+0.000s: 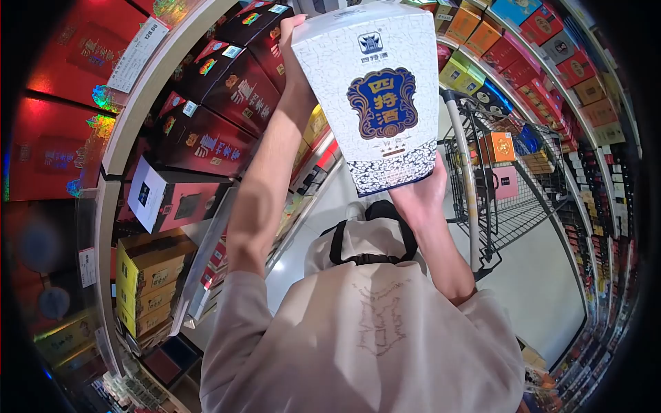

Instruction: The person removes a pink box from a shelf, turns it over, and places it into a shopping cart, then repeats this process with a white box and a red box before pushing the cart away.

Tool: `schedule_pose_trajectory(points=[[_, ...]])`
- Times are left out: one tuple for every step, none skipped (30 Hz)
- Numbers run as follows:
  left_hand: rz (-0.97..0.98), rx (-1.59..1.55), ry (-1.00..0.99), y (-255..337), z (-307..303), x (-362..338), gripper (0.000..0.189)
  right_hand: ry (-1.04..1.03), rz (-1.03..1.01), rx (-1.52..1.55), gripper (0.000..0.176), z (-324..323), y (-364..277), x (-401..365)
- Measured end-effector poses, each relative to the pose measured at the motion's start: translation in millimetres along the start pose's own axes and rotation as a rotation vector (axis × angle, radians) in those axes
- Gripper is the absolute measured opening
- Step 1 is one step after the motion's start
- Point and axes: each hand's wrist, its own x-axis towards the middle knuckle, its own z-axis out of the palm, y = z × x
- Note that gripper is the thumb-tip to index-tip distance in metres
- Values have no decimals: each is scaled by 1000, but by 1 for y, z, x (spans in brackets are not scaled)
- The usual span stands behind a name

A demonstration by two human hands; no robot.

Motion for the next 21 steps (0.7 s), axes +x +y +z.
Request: schedule_pose_trajectory(points=[[-220,-197,-41,-10,-13,18,38,32,-20,-6,51,5,-1,-3],[-245,-211,26,-18,-15,24,39,34,-29,-15,50,9,-2,-7],[-268,-222,92,-24,-15,30,40,28,-47,-12,50,12,-4,-11],[-209,-204,13,-32,-22,36,39,21,-53,-12,50,14,-5,-15],[-711,-328,79,-114,-118,143,45,16,-58,-12,50,16,-7,-20],[-717,-327,65,-102,-102,120,45,16,-63,-4,50,17,-9,-24],[-709,-327,48,-95,-74,108,46,17,-75,0,50,16,-11,-28],[-701,-327,34,-89,-45,93,46,23,-84,14,50,16,-14,-32],[-688,-326,17,-91,-35,91,46,22,-92,26,51,17,-17,-35],[-676,-323,2,-93,-25,88,46,24,-101,40,51,19,-20,-40],[-666,-319,-12,-95,-15,83,46,22,-108,46,51,20,-24,-46],[-652,-315,-31,-95,-4,81,47,15,-116,47,51,22,-30,-52],[-641,-317,-46,-94,-1,81,47,15,-124,44,51,24,-29,-53],[-632,-315,-57,-96,7,75,47,6,-136,46,52,23,-34,-58],[-620,-311,-69,-97,14,71,47,5,-141,51,52,23,-39,-64],[-609,-310,-82,-98,21,68,47,27,-169,45,53,24,-44,-68],[-597,-308,-93,-101,29,63,47,50,-196,40,55,24,-50,-75],[-585,-307,-102,-103,33,58,48,65,-197,54,54,23,-55,-81],[-573,-306,-110,-105,36,53,48,66,-199,57,54,18,-59,-86],[-558,-304,-119,-106,38,50,48,62,-208,64,54,13,-65,-90],[-545,-300,-127,-106,42,44,48,59,-217,72,54,6,-70,-94]])
